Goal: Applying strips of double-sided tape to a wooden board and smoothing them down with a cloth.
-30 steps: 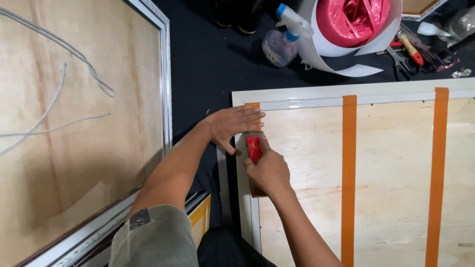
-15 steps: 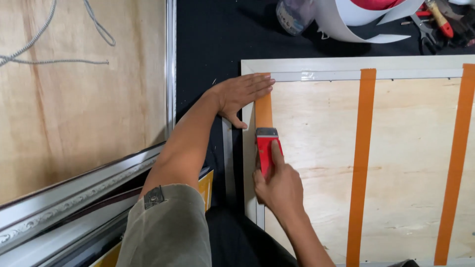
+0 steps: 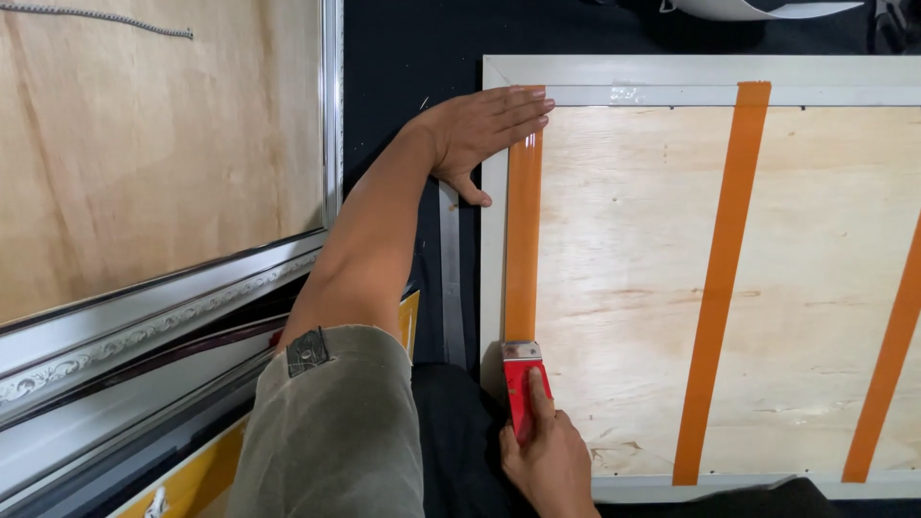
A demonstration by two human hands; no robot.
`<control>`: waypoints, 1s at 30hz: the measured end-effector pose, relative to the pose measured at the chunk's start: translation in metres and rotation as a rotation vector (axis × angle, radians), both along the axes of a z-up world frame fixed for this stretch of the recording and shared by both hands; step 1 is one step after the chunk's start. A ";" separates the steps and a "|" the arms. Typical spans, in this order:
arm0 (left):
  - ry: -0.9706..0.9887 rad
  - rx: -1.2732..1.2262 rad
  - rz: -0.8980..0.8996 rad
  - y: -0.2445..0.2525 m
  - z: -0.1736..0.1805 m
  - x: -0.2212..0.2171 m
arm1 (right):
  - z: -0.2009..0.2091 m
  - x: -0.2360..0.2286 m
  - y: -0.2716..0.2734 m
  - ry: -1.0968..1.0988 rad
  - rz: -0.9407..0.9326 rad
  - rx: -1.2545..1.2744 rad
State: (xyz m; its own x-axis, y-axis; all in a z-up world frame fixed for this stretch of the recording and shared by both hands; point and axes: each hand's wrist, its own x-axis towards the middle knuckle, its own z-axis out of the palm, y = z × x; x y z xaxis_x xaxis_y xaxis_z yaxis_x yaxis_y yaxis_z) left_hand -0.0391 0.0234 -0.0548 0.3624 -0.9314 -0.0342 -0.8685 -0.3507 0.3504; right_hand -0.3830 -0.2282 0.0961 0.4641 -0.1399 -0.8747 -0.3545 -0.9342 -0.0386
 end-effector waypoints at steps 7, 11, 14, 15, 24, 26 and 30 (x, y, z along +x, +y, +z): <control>-0.013 0.007 0.003 0.000 -0.002 0.001 | -0.005 0.000 0.001 -0.003 -0.004 0.030; -0.018 0.008 0.007 0.001 -0.001 0.000 | -0.003 0.002 0.003 0.017 -0.014 0.031; -0.008 -0.022 0.000 0.002 -0.004 0.002 | -0.004 0.001 0.004 -0.014 -0.022 0.033; -0.007 -0.023 0.000 0.002 -0.004 0.001 | -0.002 0.004 0.005 -0.014 -0.022 0.032; -0.015 0.017 0.011 0.002 -0.004 0.002 | -0.002 0.010 0.007 0.041 -0.019 0.020; -0.001 -0.020 0.006 0.002 -0.005 0.002 | -0.008 0.003 0.004 -0.042 -0.013 0.006; -0.005 -0.006 0.010 0.002 -0.004 0.001 | -0.006 0.008 0.005 -0.001 -0.006 0.009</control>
